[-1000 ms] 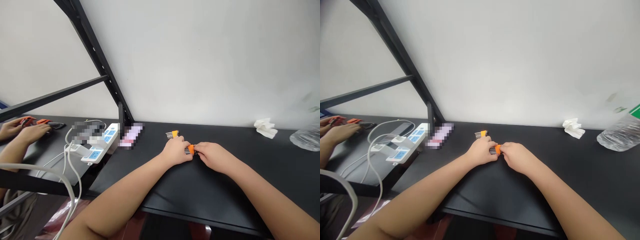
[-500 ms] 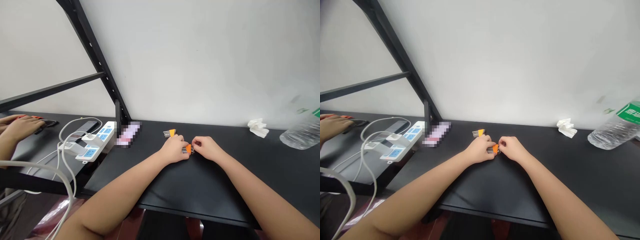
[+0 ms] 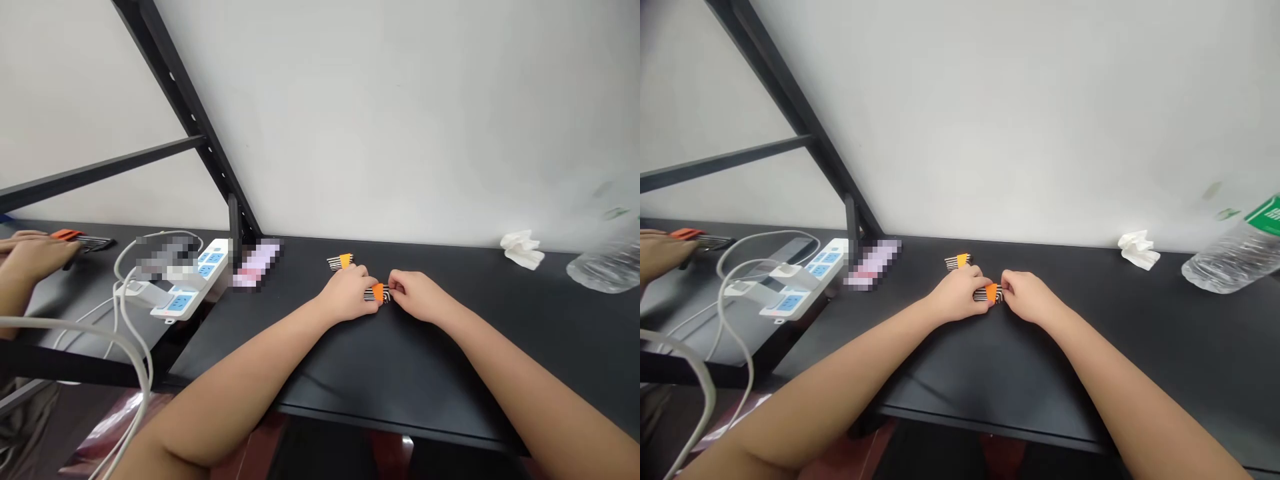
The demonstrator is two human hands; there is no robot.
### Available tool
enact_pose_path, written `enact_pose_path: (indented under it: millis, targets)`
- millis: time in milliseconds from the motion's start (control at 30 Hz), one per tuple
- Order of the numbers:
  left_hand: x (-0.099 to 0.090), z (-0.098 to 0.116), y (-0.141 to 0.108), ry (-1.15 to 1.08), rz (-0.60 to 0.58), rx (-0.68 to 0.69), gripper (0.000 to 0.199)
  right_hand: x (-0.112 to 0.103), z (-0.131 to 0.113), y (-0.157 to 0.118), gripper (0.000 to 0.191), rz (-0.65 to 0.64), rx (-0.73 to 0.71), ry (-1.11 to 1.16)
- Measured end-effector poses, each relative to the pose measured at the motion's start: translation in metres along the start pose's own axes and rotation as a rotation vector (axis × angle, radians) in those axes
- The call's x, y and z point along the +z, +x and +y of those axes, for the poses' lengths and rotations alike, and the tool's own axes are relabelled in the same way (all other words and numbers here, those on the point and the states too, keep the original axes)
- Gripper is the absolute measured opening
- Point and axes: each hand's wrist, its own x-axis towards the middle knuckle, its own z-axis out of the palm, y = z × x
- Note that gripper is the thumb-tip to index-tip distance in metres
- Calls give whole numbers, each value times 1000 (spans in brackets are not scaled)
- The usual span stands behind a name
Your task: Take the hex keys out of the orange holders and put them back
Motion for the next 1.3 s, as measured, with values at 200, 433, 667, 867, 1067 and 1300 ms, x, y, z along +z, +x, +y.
enact_pose_path:
  millis: [200,433,667,867,1067,1300]
  targets:
    - [-2,0,0,-15,-23,-28,35,-5,7,-2,19,-85,-150,-8]
    - [-2,-2,2,-30,-31,5,29,-1,0,-3,15,-99,-170,10]
    - [-3,-2,1,-23,-34,6,26,-1,-5,-9,15,-105,-264,35]
    - [-2,-5,1,-14,-43,3,32,-9,-14,-20,23,-178,-276,-57]
    - [-3,-6,1,-10,-53,14,30,-21,-8,-32,29,-305,-202,-172]
    - [-3,-5,2,3,-45,18,31,-13,7,-9,19,20,-91,4]
